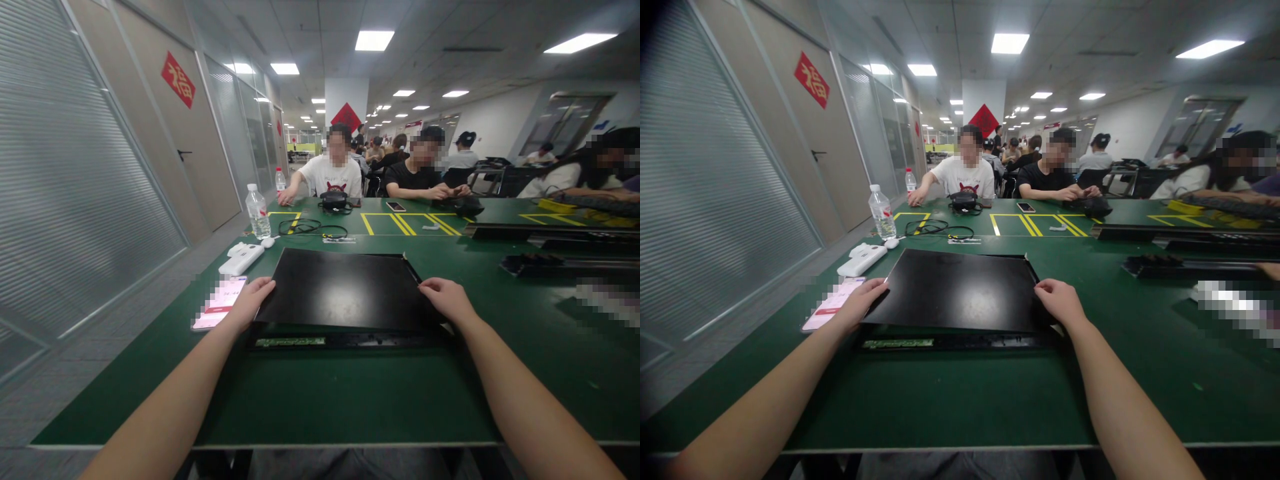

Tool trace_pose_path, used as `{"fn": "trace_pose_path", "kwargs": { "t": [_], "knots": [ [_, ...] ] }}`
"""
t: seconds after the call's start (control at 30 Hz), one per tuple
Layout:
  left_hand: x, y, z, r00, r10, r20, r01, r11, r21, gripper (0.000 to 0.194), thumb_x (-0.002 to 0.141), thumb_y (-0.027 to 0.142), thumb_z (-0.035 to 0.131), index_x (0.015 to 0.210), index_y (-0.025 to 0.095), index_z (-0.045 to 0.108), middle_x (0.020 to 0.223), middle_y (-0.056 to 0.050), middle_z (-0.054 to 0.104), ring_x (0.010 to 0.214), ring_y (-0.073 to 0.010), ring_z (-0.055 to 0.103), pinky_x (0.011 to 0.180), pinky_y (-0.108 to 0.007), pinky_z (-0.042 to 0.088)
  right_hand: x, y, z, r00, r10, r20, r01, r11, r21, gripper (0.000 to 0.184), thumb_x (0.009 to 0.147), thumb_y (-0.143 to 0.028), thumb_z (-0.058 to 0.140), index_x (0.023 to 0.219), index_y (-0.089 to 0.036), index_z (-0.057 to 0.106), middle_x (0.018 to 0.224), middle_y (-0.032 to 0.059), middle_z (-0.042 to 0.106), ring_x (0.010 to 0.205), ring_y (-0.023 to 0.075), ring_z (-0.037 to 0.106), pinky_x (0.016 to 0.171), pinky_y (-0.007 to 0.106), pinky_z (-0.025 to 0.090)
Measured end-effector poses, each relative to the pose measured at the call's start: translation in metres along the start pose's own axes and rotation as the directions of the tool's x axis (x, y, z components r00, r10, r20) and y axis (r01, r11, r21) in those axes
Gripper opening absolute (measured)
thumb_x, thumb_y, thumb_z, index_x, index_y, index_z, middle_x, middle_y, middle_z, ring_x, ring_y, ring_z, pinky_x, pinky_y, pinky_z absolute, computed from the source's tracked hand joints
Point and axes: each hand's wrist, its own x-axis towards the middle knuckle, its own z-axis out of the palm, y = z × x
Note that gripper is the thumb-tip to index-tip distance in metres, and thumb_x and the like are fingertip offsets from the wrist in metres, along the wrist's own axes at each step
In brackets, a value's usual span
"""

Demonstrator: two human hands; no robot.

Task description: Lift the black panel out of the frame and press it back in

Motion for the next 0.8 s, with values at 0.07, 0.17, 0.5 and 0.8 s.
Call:
{"fn": "trace_pose_path", "kwargs": {
  "t": [0.07, 0.17, 0.5, 0.8],
  "knots": [
    [0.002, -0.003, -0.001, 1.000, 0.015, 0.008, -0.015, 1.000, 0.024, 0.050, 0.069, 0.057, 0.082, 0.099, 0.018, 0.075, 0.081, -0.005, 0.079, 0.079, -0.0255, 0.075, 0.069, -0.032, 0.057, 0.000, 0.000, 0.000, 1.000, 0.009, 0.006, -0.009, 1.000, 0.000, 0.020, 0.078, -0.034, 0.064, 0.079, -0.025, 0.081, 0.081, 0.0039, 0.078, 0.081, 0.0227, 0.072, 0.071, 0.030, 0.051],
    [0.003, -0.006, -0.004, 1.000, 0.019, 0.023, -0.021, 0.999, 0.051, 0.057, 0.069, 0.062, 0.081, 0.103, 0.018, 0.075, 0.084, -0.006, 0.080, 0.078, -0.0261, 0.074, 0.069, -0.033, 0.056, 0.000, -0.001, 0.000, 1.000, 0.019, 0.015, -0.019, 1.000, 0.000, 0.019, 0.079, -0.034, 0.064, 0.081, -0.025, 0.081, 0.083, 0.0040, 0.079, 0.082, 0.0225, 0.072, 0.072, 0.030, 0.051],
    [-0.003, 0.005, 0.002, 0.999, -0.022, -0.042, 0.023, 1.000, 0.020, 0.049, 0.081, 0.038, 0.078, 0.125, 0.018, 0.073, 0.093, -0.008, 0.083, 0.088, -0.0278, 0.078, 0.081, -0.036, 0.060, 0.001, -0.002, 0.000, 1.000, 0.008, -0.001, -0.008, 1.000, -0.027, 0.018, 0.079, -0.032, 0.064, 0.077, -0.025, 0.080, 0.083, 0.0045, 0.078, 0.081, 0.0224, 0.072, 0.072, 0.030, 0.051],
    [-0.012, 0.020, 0.004, 0.997, -0.070, -0.030, 0.068, 0.996, -0.058, 0.036, 0.084, 0.028, 0.077, 0.118, 0.017, 0.075, 0.101, -0.010, 0.084, 0.096, -0.0268, 0.079, 0.086, -0.033, 0.061, 0.001, -0.002, -0.002, 0.999, 0.044, 0.021, -0.044, 0.999, 0.004, 0.019, 0.078, -0.033, 0.064, 0.078, -0.025, 0.081, 0.084, 0.0048, 0.079, 0.086, 0.0239, 0.072, 0.078, 0.032, 0.051]
  ]
}}
